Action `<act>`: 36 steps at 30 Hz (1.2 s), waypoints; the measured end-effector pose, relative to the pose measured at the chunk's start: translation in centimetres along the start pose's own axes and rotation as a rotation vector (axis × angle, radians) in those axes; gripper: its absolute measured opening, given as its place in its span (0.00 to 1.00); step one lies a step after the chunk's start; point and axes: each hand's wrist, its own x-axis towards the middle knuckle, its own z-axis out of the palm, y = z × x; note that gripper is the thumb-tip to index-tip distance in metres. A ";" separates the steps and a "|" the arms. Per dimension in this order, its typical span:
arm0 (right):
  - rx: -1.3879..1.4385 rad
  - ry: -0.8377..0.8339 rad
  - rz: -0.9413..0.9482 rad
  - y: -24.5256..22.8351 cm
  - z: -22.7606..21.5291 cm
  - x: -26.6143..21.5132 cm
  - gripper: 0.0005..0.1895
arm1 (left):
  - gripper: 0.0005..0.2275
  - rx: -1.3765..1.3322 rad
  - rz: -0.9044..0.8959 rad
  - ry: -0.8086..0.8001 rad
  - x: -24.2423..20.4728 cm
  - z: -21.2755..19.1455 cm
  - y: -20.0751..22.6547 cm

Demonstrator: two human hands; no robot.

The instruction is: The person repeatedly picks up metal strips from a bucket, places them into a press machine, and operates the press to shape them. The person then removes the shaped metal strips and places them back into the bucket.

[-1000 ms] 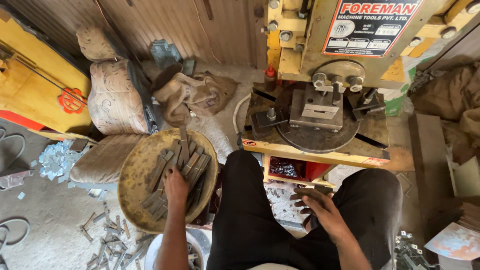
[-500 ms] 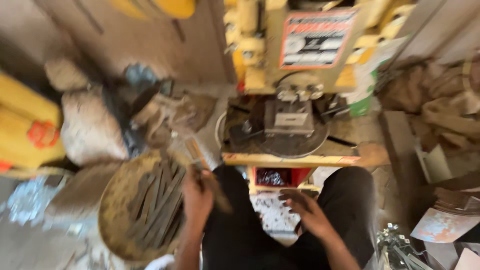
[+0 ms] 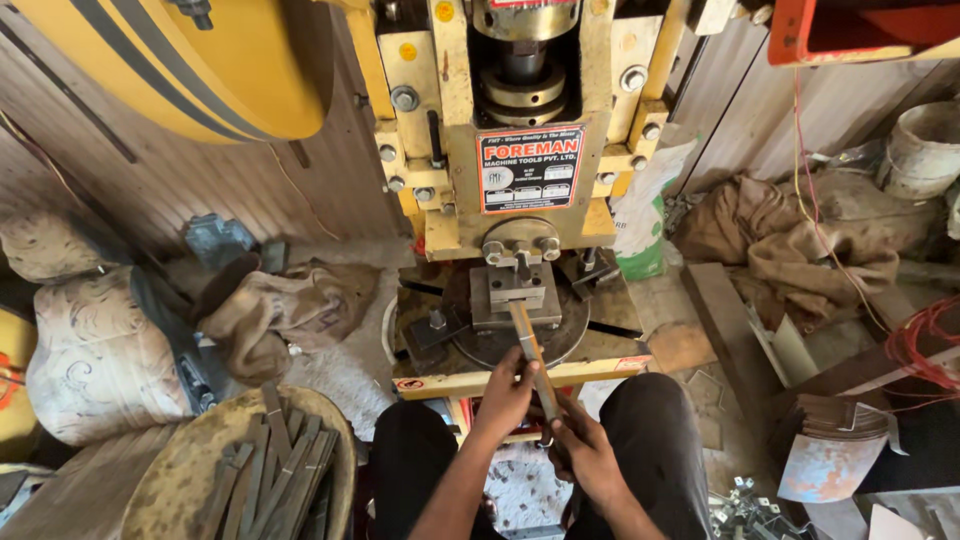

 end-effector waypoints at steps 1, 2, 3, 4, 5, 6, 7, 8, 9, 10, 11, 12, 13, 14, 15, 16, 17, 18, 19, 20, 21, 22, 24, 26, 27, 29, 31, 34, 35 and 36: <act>0.032 -0.010 -0.026 0.2 0.1 -0.2 0.30 | 0.12 0.021 -0.016 -0.010 -0.2 -0.1 0.3; 0.063 -0.018 -0.059 0.2 0.3 -0.3 0.30 | 0.12 0.041 -0.026 -0.022 -0.1 -0.1 0.5; 0.094 -0.027 -0.091 0.1 0.6 -0.3 0.30 | 0.12 0.061 -0.036 -0.033 0.0 -0.1 0.6; 0.089 -0.045 -0.102 -0.3 1.0 -0.5 0.32 | 0.12 0.070 -0.055 0.020 0.6 -0.2 0.7; 0.085 -0.064 -0.113 -0.6 1.7 -0.8 0.33 | 0.12 0.079 -0.074 0.073 1.4 -0.5 0.7; 0.082 -0.081 -0.116 -0.9 2.4 -1.4 0.34 | 0.12 0.088 -0.102 0.126 1.9 -0.7 0.6; 0.085 -0.084 -0.092 -1.5 3.0 -1.8 0.36 | 0.12 0.081 -0.117 0.143 2.8 -1.1 0.5; 0.087 -0.090 -0.071 -2.1 3.7 -1.8 0.37 | 0.13 0.075 -0.129 0.161 4.0 -1.6 0.5; 0.089 -0.096 -0.050 -2.7 4.2 -2.1 0.38 | 0.15 0.068 -0.142 0.179 4.6 -1.8 0.5; 0.101 -0.111 -0.064 -3.4 4.6 -2.2 0.38 | 0.14 0.064 -0.110 0.181 5.1 -1.8 0.6; 0.114 -0.127 -0.078 -3.9 4.9 -2.2 0.38 | 0.13 0.060 -0.078 0.182 5.6 -1.9 0.8; 0.126 -0.143 -0.091 -4.3 5.2 -2.3 0.37 | 0.13 0.057 -0.048 0.183 5.8 -1.9 0.8; 0.123 -0.140 -0.091 -4.7 5.3 -2.2 0.37 | 0.13 0.066 -0.043 0.188 6.1 -1.9 0.8; 0.120 -0.136 -0.087 -4.9 5.4 -2.3 0.37 | 0.14 0.076 -0.041 0.194 6.1 -1.8 0.8; 0.118 -0.132 -0.084 -5.0 5.4 -2.3 0.37 | 0.14 0.086 -0.040 0.199 6.2 -1.8 0.7; 0.113 -0.128 -0.079 -5.0 5.4 -2.3 0.37 | 0.14 0.078 -0.049 0.187 6.2 -1.8 0.5; 0.109 -0.125 -0.074 -5.0 5.4 -2.4 0.37 | 0.15 0.071 -0.057 0.176 6.2 -1.9 0.4; 0.105 -0.120 -0.070 -5.0 5.4 -2.4 0.37 | 0.15 0.062 -0.066 0.163 6.3 -1.9 0.4; 0.102 -0.116 -0.069 -5.0 5.5 -2.4 0.37 | 0.15 0.055 -0.074 0.165 6.3 -1.9 0.3; 0.098 -0.112 -0.066 -5.0 5.5 -2.5 0.37 | 0.15 0.047 -0.085 0.166 6.2 -1.8 0.3; 0.095 -0.108 -0.063 -5.0 5.5 -2.6 0.37 | 0.15 0.039 -0.096 0.168 6.2 -1.8 0.2; 0.094 -0.112 -0.066 -5.0 5.4 -2.6 0.37 | 0.15 0.035 -0.083 0.153 6.1 -1.8 0.0; 0.093 -0.123 -0.076 -5.1 5.2 -2.5 0.36 | 0.15 0.029 -0.054 0.123 6.1 -2.0 -0.2; 0.103 -0.118 -0.078 -5.0 5.2 -2.5 0.37 | 0.14 0.027 -0.016 0.147 6.2 -1.7 -0.5; 0.108 -0.115 -0.079 -4.9 5.2 -2.5 0.37 | 0.13 0.027 0.003 0.159 6.2 -1.5 -0.6; 0.105 -0.104 -0.077 -4.7 5.1 -2.4 0.37 | 0.13 -0.016 -0.048 0.149 6.2 -1.4 -0.7; 0.102 -0.099 -0.077 -4.7 5.2 -2.5 0.37 | 0.14 -0.021 -0.049 0.150 6.2 -1.4 -0.6; 0.098 -0.099 -0.073 -5.0 5.4 -2.6 0.37 | 0.13 0.013 -0.027 0.161 6.0 -1.5 -0.3; 0.096 -0.097 -0.065 -5.2 5.5 -2.7 0.37 | 0.13 0.013 -0.054 0.161 6.0 -1.5 -0.2; 0.094 -0.093 -0.058 -5.4 5.6 -2.8 0.37 | 0.13 0.012 -0.082 0.159 6.0 -1.4 -0.1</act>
